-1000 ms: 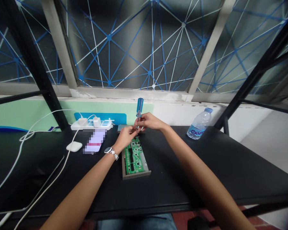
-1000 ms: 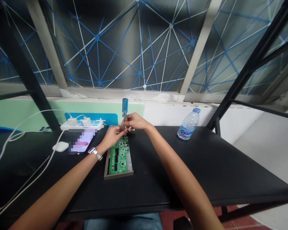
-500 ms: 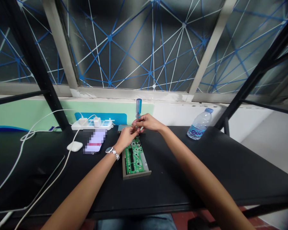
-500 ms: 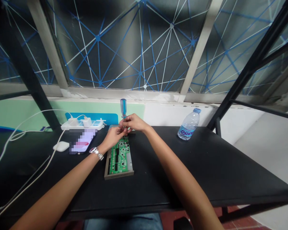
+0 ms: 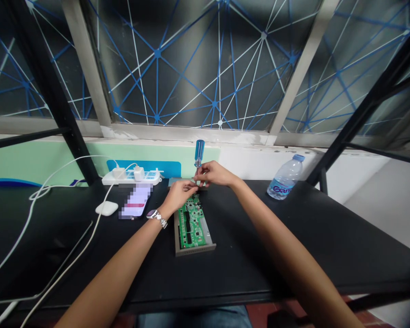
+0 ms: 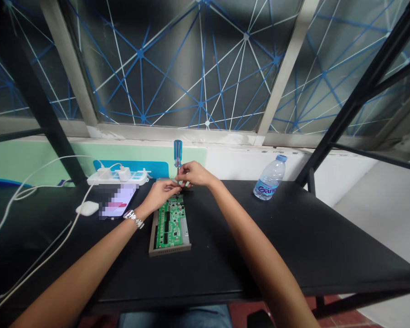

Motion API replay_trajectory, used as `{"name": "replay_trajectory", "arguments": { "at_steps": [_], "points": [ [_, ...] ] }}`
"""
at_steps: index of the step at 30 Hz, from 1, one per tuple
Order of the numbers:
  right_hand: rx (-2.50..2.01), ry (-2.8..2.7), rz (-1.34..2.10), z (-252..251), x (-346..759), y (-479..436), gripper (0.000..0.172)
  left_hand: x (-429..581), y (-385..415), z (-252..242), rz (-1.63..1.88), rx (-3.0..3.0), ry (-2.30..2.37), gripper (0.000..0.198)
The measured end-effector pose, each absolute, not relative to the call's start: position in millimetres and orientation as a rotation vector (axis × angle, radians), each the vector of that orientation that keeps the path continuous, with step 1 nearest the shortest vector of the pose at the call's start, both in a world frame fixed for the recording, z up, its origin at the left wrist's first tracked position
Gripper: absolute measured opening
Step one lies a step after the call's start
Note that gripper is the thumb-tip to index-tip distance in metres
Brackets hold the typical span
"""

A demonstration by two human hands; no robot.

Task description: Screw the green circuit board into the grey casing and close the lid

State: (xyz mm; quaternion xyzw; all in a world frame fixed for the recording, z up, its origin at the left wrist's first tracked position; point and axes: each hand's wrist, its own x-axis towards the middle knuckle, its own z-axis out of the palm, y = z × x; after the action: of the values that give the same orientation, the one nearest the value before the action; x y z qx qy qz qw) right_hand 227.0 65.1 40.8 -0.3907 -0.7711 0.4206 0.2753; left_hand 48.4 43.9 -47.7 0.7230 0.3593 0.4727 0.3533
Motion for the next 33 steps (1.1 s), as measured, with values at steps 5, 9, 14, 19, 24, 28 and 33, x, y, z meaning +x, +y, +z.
{"name": "replay_trajectory", "arguments": {
  "at_steps": [5,9,14,19,24,28,33],
  "points": [
    [-1.033,-2.093,1.169,45,230,63,0.014,45,45,-44,1.221,1.917,0.965,0.017],
    [-1.033,-2.085,1.204,45,231,62,0.012,43,46,-45,1.237,1.938,0.970,0.016],
    [-0.989,-2.061,1.281,43,227,61,0.013,45,45,-48,1.258,1.924,0.977,0.018],
    [-0.966,-2.098,1.304,42,223,58,0.018,49,45,-50,1.252,1.925,0.933,0.021],
    [-0.970,-2.092,1.268,40,220,58,0.023,52,50,-56,1.243,1.892,0.908,0.026],
    [-0.971,-2.074,1.222,38,217,58,0.027,54,54,-58,1.208,1.896,0.912,0.030],
    [-0.962,-2.021,1.212,37,219,61,0.026,55,51,-55,1.204,1.831,0.901,0.032]
  ]
}}
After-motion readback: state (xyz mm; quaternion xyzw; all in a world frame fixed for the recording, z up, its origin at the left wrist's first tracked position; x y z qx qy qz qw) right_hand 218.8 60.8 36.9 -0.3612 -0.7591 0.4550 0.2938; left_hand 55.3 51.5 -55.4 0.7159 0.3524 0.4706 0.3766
